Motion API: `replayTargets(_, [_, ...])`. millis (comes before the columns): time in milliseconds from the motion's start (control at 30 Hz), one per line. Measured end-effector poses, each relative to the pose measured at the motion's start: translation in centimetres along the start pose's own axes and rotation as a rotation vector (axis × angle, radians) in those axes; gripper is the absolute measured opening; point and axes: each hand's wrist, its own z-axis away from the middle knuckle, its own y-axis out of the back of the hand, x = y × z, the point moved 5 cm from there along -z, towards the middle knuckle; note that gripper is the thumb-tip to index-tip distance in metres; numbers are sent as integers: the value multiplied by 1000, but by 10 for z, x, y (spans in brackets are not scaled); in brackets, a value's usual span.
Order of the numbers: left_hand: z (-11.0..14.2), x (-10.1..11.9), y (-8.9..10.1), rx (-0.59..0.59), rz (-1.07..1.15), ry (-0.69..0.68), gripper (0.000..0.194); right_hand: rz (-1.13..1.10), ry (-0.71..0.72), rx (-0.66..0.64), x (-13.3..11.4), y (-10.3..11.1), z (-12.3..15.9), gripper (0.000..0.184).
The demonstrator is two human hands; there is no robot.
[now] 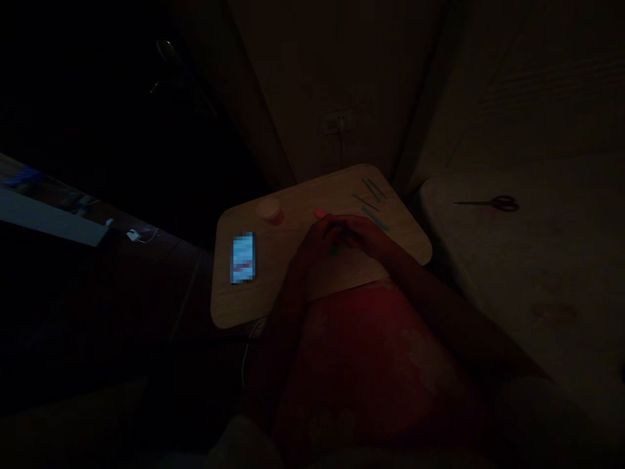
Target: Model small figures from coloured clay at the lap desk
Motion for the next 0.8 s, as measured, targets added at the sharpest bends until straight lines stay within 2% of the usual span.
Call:
replayTargets(167, [3, 0, -1, 56, -89, 14, 31, 26, 8, -9, -1, 0, 0, 57])
replayTargets(333, [3, 4, -3, 69, -73, 22, 39, 41, 2, 39, 1, 1, -3, 48])
replayTargets(433, [4, 3, -1, 73, -54, 42, 37, 11, -17, 61, 1, 3, -4, 47])
replayTargets(567, [8, 8, 3, 97, -53, -1, 35, 0, 15, 103, -4, 7, -4, 49])
replayTargets(800, [13, -2, 23, 333, -113, 11, 45, 49, 18, 141, 3, 13, -6, 58])
